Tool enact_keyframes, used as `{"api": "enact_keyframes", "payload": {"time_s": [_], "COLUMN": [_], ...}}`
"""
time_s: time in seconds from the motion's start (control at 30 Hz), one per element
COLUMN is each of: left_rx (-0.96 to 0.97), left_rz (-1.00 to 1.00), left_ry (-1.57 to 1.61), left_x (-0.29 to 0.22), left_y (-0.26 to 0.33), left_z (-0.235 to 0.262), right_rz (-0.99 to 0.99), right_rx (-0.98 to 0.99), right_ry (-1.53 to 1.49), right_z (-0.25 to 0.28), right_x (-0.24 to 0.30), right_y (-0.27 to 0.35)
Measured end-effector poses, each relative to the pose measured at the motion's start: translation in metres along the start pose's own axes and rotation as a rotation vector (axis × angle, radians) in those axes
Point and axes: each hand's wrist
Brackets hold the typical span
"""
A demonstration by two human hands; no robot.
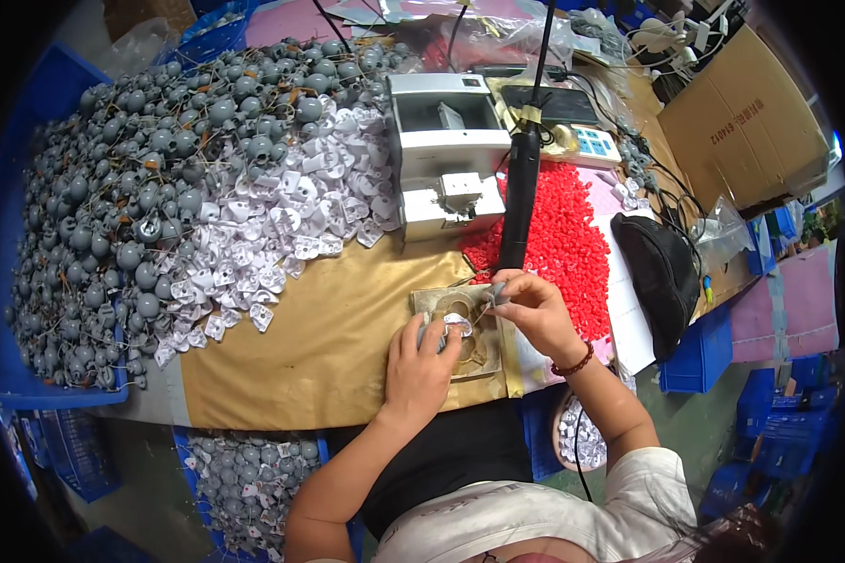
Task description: Assembling small plastic parts into a final component using an assembly jig and a pneumatic screwdriver.
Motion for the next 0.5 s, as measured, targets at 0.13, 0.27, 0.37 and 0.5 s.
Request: {"api": "enact_keyframes", "payload": {"time_s": [0.13,0.27,0.37,0.5], "left_rx": [-0.002,0.006,0.009,0.004], "left_rz": [-0.003,-0.016,-0.006,0.001], "left_ry": [0.012,0.035,0.075,0.098], "left_x": [0.002,0.007,0.008,0.009], "left_y": [0.0,0.001,-0.002,-0.003], "left_z": [0.001,-0.002,-0.002,-0.002], "right_rz": [-0.299,-0.394,-0.267,-0.043], "right_rx": [0.169,0.288,0.263,0.234], "right_ry": [-0.294,-0.045,0.476,0.821], "right_z": [-0.01,-0.016,-0.022,-0.027], "right_x": [0.013,0.022,0.024,0.025], "right_y": [-0.012,-0.021,-0.021,-0.024]}}
Point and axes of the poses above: each hand's wrist, its own y-axis away from the middle knuckle, its own z-axis out of the back of the hand, x = y × z, and after that the axes turned 5 degrees about -z, right-handed
